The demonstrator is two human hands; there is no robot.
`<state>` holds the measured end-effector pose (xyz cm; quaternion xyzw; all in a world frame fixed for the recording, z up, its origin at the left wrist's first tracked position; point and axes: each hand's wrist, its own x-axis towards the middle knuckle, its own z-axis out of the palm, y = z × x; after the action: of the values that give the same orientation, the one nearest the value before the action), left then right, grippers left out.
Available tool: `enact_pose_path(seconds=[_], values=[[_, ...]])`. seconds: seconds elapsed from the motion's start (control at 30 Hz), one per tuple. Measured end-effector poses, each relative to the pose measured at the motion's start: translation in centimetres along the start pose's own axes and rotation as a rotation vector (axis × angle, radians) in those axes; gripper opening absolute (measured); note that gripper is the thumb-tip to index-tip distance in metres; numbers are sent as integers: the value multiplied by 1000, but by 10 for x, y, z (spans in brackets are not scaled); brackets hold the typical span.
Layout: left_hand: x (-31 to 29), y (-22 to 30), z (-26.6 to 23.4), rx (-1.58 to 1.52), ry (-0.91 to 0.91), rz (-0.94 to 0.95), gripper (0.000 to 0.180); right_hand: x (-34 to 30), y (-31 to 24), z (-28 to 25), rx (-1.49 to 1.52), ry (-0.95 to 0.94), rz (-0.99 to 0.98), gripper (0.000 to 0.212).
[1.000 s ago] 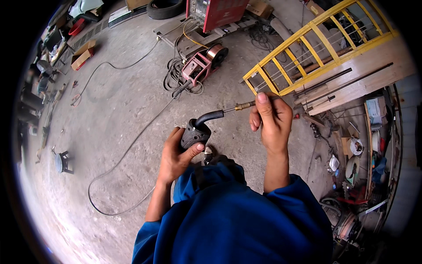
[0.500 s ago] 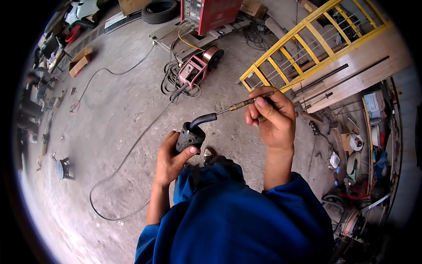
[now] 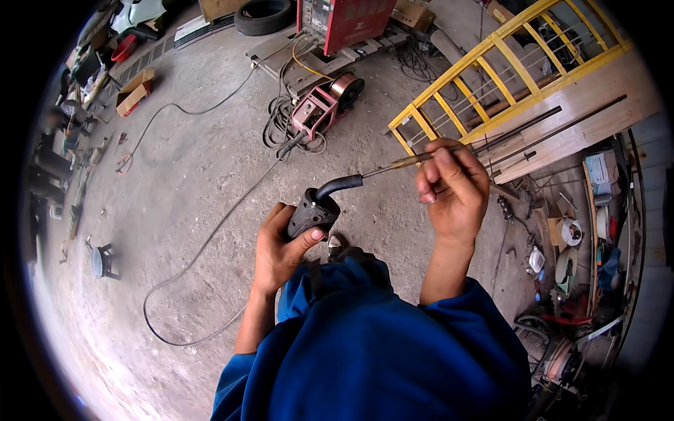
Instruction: The person retrieves a welding torch and electrode holder, then inserts a welding rod into the holder and secures it. They walk through the workshop and use an angle grinder to sharpen the tip of the welding rod before setting the grinder down.
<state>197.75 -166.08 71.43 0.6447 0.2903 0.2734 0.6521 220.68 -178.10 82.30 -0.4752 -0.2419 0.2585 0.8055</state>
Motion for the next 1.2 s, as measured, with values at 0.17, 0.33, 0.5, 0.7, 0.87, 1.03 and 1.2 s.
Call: enact_pose_path(seconds=[0.17,0.33,0.5,0.7,0.87,1.03,1.2], values=[[-6,6,-10,-55,-22,-14,49,16,-13,-17,19,85,-111,18],[-7,3,-14,-71,-41,-26,48,20,-11,-18,65,35,-82,18],[-11,8,-20,-46,-48,-63,45,20,-6,-13,48,30,-62,17],[-19,-5,-29,-123,-39,-106,41,13,-4,11,-76,51,-75,15],[-22,-2,-20,-108,-77,-108,46,14,2,10,-174,5,-30,17],[-30,-11,-25,-189,1,-175,42,-10,50,46,-155,-234,107,14],[-36,-4,-43,7,31,-82,45,-10,55,54,-74,-101,104,6]])
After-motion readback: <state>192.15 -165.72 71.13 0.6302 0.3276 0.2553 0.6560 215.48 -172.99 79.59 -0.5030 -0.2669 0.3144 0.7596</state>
